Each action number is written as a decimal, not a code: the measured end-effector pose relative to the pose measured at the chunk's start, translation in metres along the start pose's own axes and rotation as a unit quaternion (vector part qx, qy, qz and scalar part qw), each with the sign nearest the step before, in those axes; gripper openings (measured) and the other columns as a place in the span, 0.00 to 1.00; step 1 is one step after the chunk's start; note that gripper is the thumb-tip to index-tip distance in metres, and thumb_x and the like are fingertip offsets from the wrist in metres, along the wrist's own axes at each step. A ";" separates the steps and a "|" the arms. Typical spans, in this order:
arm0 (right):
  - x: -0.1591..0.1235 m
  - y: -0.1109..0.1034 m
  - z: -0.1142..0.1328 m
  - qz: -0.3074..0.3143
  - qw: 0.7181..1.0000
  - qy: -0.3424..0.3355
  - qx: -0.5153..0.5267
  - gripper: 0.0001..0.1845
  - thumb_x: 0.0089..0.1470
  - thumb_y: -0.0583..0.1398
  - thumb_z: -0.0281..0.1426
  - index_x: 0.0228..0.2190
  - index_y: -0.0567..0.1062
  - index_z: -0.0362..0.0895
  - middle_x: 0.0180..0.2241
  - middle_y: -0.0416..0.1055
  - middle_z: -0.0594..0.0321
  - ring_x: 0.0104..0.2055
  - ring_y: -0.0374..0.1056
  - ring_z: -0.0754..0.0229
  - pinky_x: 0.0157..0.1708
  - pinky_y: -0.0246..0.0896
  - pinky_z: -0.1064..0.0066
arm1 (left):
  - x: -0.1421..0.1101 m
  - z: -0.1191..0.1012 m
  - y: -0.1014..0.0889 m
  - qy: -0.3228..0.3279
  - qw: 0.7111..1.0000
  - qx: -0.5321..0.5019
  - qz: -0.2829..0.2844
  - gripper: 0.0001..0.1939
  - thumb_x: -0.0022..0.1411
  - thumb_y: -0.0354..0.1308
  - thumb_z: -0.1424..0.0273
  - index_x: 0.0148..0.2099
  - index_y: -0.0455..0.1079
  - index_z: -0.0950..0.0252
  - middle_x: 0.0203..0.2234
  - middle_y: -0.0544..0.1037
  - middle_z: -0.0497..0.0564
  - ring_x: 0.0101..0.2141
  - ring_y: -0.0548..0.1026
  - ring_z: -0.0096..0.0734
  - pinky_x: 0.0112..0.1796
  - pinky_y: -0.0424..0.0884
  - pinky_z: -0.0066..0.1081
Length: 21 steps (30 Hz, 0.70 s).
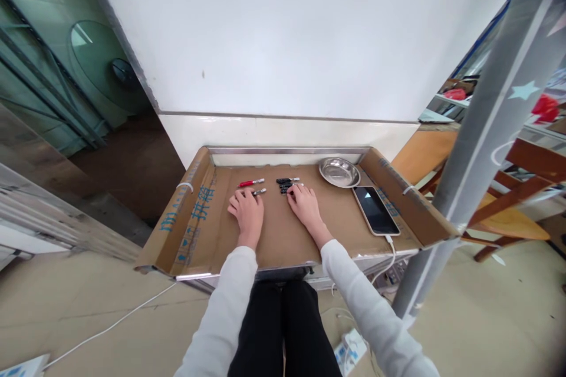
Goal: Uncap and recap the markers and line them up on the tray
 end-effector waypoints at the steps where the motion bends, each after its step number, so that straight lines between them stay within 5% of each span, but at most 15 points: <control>1: -0.001 -0.003 -0.002 -0.009 0.999 0.009 0.033 0.09 0.58 0.50 0.29 0.35 0.70 0.44 0.35 0.70 0.57 0.39 0.64 0.57 0.41 0.52 0.67 | -0.001 0.002 -0.001 -0.003 1.000 0.004 0.006 0.09 0.59 0.52 0.69 0.42 0.65 0.64 0.40 0.66 0.61 0.45 0.62 0.52 0.42 0.59 0.50; 6: -0.013 -0.006 -0.010 -0.029 0.948 0.061 0.311 0.12 0.58 0.50 0.35 0.40 0.69 0.45 0.38 0.68 0.58 0.32 0.64 0.63 0.35 0.58 0.70 | -0.008 -0.007 0.002 0.060 0.991 -0.090 0.084 0.09 0.64 0.47 0.66 0.41 0.65 0.64 0.39 0.69 0.56 0.42 0.67 0.43 0.43 0.63 0.44; 12: -0.024 0.026 -0.004 0.043 0.754 0.176 0.632 0.16 0.51 0.58 0.41 0.41 0.70 0.48 0.28 0.69 0.67 0.25 0.63 0.67 0.26 0.60 0.74 | -0.034 -0.070 0.002 0.253 0.914 -0.261 0.181 0.10 0.65 0.46 0.65 0.45 0.64 0.60 0.40 0.68 0.50 0.39 0.71 0.29 0.42 0.68 0.32; 17: -0.033 0.033 -0.020 0.006 0.598 0.265 0.756 0.07 0.45 0.62 0.33 0.30 0.75 0.44 0.27 0.70 0.67 0.26 0.63 0.69 0.26 0.61 0.77 | -0.032 -0.081 -0.012 0.241 0.891 -0.376 0.079 0.15 0.62 0.52 0.65 0.50 0.60 0.62 0.44 0.66 0.54 0.44 0.71 0.31 0.45 0.70 0.34; 21: -0.036 0.037 -0.021 0.022 0.537 0.301 0.788 0.07 0.43 0.62 0.28 0.30 0.76 0.43 0.28 0.72 0.66 0.28 0.65 0.69 0.30 0.64 0.78 | -0.029 -0.081 -0.010 0.239 0.873 -0.417 0.080 0.16 0.63 0.51 0.66 0.53 0.59 0.61 0.47 0.68 0.54 0.43 0.73 0.29 0.46 0.71 0.35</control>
Point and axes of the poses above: each hand's wrist, its own x-axis towards the middle knuckle, its own y-axis out of the palm, z = x × y, the point moved 10 cm from there along x, towards the middle knuckle
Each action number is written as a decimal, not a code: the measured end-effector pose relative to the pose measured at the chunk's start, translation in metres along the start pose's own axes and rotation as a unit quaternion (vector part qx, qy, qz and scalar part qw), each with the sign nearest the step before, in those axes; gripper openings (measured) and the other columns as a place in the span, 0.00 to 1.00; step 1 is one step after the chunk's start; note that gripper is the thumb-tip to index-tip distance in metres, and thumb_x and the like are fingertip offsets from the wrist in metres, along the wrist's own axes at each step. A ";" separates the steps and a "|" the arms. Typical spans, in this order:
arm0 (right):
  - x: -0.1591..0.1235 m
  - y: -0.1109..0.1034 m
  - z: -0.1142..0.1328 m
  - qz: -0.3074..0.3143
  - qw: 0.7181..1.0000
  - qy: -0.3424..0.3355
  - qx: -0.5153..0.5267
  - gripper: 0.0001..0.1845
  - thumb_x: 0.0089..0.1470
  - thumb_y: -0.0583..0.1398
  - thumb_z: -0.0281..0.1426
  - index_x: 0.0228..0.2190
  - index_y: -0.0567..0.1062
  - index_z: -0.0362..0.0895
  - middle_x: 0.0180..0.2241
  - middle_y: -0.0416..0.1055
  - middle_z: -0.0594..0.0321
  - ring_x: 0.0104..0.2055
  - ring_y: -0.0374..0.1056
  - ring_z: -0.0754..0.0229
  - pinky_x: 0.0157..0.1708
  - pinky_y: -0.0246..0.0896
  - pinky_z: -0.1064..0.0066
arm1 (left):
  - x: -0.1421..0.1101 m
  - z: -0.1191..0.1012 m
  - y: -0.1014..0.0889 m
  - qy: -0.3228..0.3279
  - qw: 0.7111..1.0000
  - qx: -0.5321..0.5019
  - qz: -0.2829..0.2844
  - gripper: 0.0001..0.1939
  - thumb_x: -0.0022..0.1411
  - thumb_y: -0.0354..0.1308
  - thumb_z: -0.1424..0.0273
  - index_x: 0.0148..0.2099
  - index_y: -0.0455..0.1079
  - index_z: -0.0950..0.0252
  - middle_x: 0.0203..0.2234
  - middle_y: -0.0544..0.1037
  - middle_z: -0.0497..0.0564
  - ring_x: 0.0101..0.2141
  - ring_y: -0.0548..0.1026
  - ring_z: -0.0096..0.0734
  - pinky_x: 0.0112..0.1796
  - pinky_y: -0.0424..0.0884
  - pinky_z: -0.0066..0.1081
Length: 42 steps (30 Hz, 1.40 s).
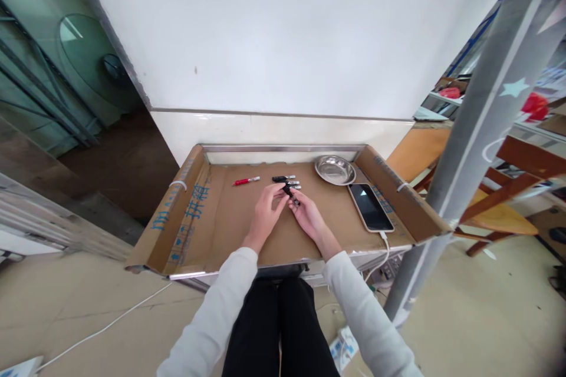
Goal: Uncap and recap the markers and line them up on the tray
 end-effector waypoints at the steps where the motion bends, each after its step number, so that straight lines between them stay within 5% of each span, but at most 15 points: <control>1: 0.000 0.002 -0.001 0.006 1.000 0.006 0.005 0.08 0.44 0.62 0.28 0.31 0.76 0.43 0.28 0.72 0.66 0.29 0.66 0.69 0.31 0.64 0.79 | 0.000 0.000 0.002 0.002 1.000 0.003 0.014 0.16 0.63 0.50 0.67 0.53 0.60 0.60 0.47 0.69 0.53 0.44 0.73 0.29 0.48 0.70 0.35; 5: 0.001 0.001 -0.001 0.002 1.000 0.005 0.011 0.07 0.46 0.60 0.26 0.30 0.76 0.44 0.31 0.74 0.65 0.31 0.68 0.68 0.33 0.66 0.78 | -0.001 0.003 0.002 -0.011 1.000 0.008 0.027 0.15 0.62 0.52 0.66 0.52 0.63 0.60 0.44 0.73 0.52 0.42 0.74 0.29 0.46 0.71 0.35; 15: 0.008 -0.028 0.006 -0.059 0.998 -0.031 -0.002 0.08 0.43 0.63 0.25 0.31 0.76 0.42 0.30 0.75 0.63 0.34 0.71 0.66 0.43 0.68 0.75 | -0.013 0.034 -0.043 -0.131 0.977 -0.069 -0.154 0.14 0.58 0.57 0.65 0.46 0.64 0.63 0.39 0.73 0.53 0.39 0.74 0.29 0.43 0.71 0.33; 22: 0.001 -0.052 0.036 -0.135 0.972 -0.183 -0.060 0.16 0.41 0.66 0.32 0.35 0.74 0.43 0.34 0.75 0.61 0.38 0.72 0.63 0.49 0.65 0.65 | -0.006 0.043 -0.002 -0.153 0.987 -0.024 0.043 0.08 0.60 0.53 0.68 0.43 0.66 0.62 0.38 0.75 0.50 0.38 0.74 0.29 0.42 0.70 0.32; 26: -0.007 -0.038 0.048 -0.118 0.947 -0.243 -0.175 0.17 0.45 0.64 0.37 0.36 0.73 0.42 0.35 0.75 0.60 0.35 0.72 0.63 0.45 0.67 0.65 | 0.000 0.043 0.010 -0.114 0.987 0.059 0.098 0.07 0.60 0.52 0.72 0.41 0.67 0.62 0.37 0.74 0.50 0.40 0.73 0.32 0.44 0.68 0.35; 35: -0.008 -0.001 0.035 -0.028 0.905 -0.222 -0.360 0.10 0.47 0.61 0.34 0.35 0.74 0.47 0.37 0.74 0.62 0.40 0.70 0.61 0.45 0.64 0.68 | -0.011 0.021 0.013 -0.038 0.972 0.172 0.155 0.07 0.60 0.52 0.71 0.41 0.68 0.61 0.38 0.70 0.52 0.41 0.67 0.36 0.45 0.64 0.39; 42: -0.007 0.009 0.022 0.026 0.870 -0.215 -0.442 0.11 0.49 0.58 0.28 0.37 0.75 0.49 0.38 0.73 0.63 0.40 0.69 0.62 0.47 0.62 0.67 | -0.013 0.033 0.012 -0.057 0.970 0.182 0.148 0.04 0.61 0.52 0.69 0.36 0.67 0.62 0.33 0.70 0.50 0.38 0.67 0.36 0.41 0.65 0.37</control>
Point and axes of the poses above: each hand's wrist, its own x-axis towards the middle knuckle, its own y-axis out of the palm, z = x × y, the point moved 10 cm from there along x, towards the middle knuckle
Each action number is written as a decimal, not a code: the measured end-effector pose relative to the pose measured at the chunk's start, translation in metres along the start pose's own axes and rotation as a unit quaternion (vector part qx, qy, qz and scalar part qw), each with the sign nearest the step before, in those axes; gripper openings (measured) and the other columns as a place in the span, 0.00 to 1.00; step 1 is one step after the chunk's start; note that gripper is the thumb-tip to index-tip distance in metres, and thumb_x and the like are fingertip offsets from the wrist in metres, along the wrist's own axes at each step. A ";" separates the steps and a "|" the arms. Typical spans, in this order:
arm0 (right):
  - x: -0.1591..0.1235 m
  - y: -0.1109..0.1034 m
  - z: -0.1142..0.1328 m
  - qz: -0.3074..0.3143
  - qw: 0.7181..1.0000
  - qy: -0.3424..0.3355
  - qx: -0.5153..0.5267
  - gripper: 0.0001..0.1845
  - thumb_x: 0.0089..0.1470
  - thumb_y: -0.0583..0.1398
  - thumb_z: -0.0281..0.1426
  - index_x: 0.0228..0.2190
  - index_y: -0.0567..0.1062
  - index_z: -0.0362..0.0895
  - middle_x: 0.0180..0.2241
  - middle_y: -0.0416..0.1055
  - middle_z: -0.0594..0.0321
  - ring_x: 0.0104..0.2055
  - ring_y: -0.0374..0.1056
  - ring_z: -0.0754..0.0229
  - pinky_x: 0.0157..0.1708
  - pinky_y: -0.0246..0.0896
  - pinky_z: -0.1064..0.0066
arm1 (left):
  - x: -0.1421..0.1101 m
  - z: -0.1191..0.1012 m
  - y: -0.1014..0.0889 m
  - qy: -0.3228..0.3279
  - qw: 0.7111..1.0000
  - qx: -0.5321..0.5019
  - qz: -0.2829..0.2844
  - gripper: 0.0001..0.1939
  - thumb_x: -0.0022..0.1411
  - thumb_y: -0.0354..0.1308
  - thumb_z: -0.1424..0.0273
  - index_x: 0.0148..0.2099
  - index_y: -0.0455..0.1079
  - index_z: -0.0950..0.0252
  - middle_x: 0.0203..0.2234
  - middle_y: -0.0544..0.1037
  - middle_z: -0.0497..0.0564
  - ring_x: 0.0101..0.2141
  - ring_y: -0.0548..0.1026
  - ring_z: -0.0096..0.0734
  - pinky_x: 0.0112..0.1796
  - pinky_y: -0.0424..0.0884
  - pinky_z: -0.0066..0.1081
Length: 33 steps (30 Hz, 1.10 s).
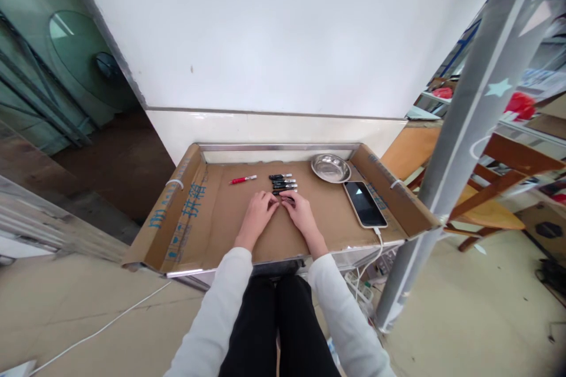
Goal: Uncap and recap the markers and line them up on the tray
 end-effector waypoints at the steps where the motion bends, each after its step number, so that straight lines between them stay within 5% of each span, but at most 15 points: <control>1: 0.000 0.002 0.000 0.005 1.000 -0.007 -0.011 0.12 0.49 0.57 0.27 0.37 0.74 0.49 0.38 0.73 0.63 0.40 0.69 0.62 0.47 0.62 0.67 | 0.000 0.004 -0.002 -0.012 1.000 -0.008 -0.013 0.04 0.61 0.52 0.69 0.36 0.66 0.62 0.33 0.70 0.50 0.38 0.67 0.35 0.41 0.65 0.37; 6: -0.002 0.005 0.008 0.019 0.998 -0.045 -0.035 0.13 0.49 0.56 0.27 0.38 0.73 0.48 0.39 0.71 0.62 0.41 0.68 0.61 0.48 0.61 0.67 | 0.009 0.013 -0.007 -0.040 0.996 -0.064 -0.055 0.04 0.61 0.52 0.69 0.37 0.66 0.62 0.33 0.70 0.49 0.37 0.68 0.33 0.41 0.66 0.35; 14: -0.003 -0.019 0.006 -0.078 0.995 -0.026 -0.049 0.12 0.55 0.51 0.31 0.38 0.72 0.46 0.40 0.71 0.59 0.43 0.66 0.60 0.49 0.59 0.66 | 0.050 0.009 0.010 -0.011 0.999 0.001 -0.050 0.05 0.60 0.54 0.70 0.38 0.68 0.63 0.35 0.70 0.52 0.39 0.68 0.36 0.44 0.64 0.39; 20: -0.013 -0.031 0.021 -0.109 0.984 -0.039 -0.139 0.13 0.56 0.48 0.29 0.37 0.72 0.45 0.38 0.68 0.56 0.40 0.63 0.58 0.44 0.58 0.65 | 0.015 0.009 -0.006 -0.013 0.996 -0.052 -0.073 0.10 0.64 0.44 0.72 0.42 0.67 0.62 0.37 0.69 0.51 0.40 0.69 0.33 0.45 0.66 0.36; 24: -0.021 -0.025 0.034 -0.076 0.974 -0.053 -0.205 0.11 0.56 0.51 0.32 0.37 0.72 0.46 0.34 0.66 0.58 0.36 0.62 0.59 0.41 0.58 0.67 | -0.011 0.007 -0.005 -0.006 0.998 -0.063 -0.011 0.09 0.63 0.46 0.73 0.43 0.67 0.61 0.37 0.69 0.51 0.39 0.70 0.31 0.44 0.67 0.35; 29: -0.024 0.008 0.034 0.063 0.962 -0.079 -0.255 0.09 0.56 0.53 0.32 0.35 0.72 0.47 0.30 0.68 0.62 0.34 0.63 0.59 0.39 0.56 0.68 | -0.010 -0.001 0.002 0.015 0.999 -0.031 0.018 0.08 0.61 0.47 0.74 0.39 0.67 0.62 0.35 0.68 0.50 0.40 0.69 0.33 0.44 0.67 0.36; 33: -0.021 0.007 0.026 0.048 0.964 -0.073 -0.253 0.09 0.56 0.52 0.30 0.33 0.72 0.46 0.32 0.69 0.60 0.35 0.63 0.59 0.39 0.56 0.68 | -0.007 -0.008 0.002 0.027 0.999 -0.013 0.012 0.10 0.61 0.46 0.77 0.40 0.67 0.62 0.35 0.69 0.51 0.41 0.69 0.33 0.45 0.67 0.36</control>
Point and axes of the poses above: each hand's wrist, its own x-axis towards the middle knuckle, its own y-axis out of the palm, z = x × y, the point moved 10 cm from there along x, towards the middle knuckle
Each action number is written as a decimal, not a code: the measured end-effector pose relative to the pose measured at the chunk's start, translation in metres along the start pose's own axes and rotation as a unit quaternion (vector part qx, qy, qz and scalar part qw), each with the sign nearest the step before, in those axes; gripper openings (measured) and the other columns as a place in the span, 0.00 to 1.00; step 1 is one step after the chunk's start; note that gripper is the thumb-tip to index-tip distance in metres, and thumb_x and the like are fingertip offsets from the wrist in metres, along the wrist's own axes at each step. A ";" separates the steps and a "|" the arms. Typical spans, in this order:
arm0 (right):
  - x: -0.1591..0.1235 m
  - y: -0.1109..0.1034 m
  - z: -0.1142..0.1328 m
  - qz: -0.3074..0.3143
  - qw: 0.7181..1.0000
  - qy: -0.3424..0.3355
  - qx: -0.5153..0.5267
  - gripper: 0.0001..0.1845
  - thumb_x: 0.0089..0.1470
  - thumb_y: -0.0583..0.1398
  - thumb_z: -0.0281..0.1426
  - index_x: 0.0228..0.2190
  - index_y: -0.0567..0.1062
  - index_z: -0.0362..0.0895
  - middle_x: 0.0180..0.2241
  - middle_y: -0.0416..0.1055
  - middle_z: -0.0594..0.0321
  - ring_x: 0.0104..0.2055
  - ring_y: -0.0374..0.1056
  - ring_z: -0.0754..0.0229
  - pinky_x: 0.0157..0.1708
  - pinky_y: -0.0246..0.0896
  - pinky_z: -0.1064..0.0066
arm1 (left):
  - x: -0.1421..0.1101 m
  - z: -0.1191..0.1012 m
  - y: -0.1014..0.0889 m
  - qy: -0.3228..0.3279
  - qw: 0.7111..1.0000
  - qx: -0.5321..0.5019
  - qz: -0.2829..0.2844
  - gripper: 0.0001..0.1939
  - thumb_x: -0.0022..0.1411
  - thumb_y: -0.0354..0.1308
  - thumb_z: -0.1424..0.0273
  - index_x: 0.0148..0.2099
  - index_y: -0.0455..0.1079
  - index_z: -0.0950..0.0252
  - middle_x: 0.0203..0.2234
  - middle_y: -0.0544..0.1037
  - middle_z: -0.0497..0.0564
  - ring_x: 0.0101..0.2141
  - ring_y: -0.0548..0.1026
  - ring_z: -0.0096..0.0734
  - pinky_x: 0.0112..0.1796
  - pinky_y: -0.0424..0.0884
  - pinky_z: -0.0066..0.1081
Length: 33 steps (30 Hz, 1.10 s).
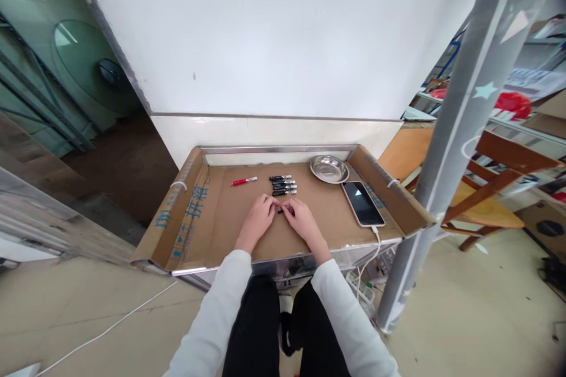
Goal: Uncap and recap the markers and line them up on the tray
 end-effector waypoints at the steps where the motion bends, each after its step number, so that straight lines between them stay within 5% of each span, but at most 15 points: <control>1: 0.000 -0.001 -0.002 -0.007 1.000 0.002 0.002 0.09 0.56 0.52 0.30 0.33 0.72 0.46 0.32 0.69 0.60 0.35 0.63 0.59 0.39 0.57 0.68 | -0.001 -0.001 0.000 0.002 1.000 0.000 0.002 0.11 0.61 0.46 0.77 0.40 0.67 0.62 0.36 0.69 0.51 0.41 0.69 0.33 0.45 0.67 0.36; 10: 0.004 -0.007 -0.011 -0.049 0.999 0.008 0.016 0.09 0.56 0.51 0.28 0.35 0.70 0.46 0.35 0.69 0.58 0.38 0.64 0.57 0.42 0.58 0.66 | 0.001 -0.001 0.006 -0.002 0.999 -0.012 0.044 0.09 0.62 0.50 0.69 0.43 0.68 0.61 0.36 0.69 0.51 0.37 0.71 0.32 0.42 0.69 0.34; 33: 0.004 -0.001 -0.009 -0.050 0.998 -0.007 -0.028 0.14 0.50 0.54 0.29 0.42 0.65 0.43 0.35 0.66 0.57 0.38 0.63 0.56 0.42 0.60 0.63 | 0.006 -0.006 0.008 -0.015 0.994 0.091 0.063 0.16 0.61 0.49 0.71 0.51 0.65 0.58 0.34 0.71 0.49 0.34 0.70 0.31 0.38 0.66 0.29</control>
Point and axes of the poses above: each hand's wrist, its own x-axis towards the middle knuckle, its own y-axis out of the palm, z = x × y, the point moved 10 cm from there along x, towards the middle knuckle
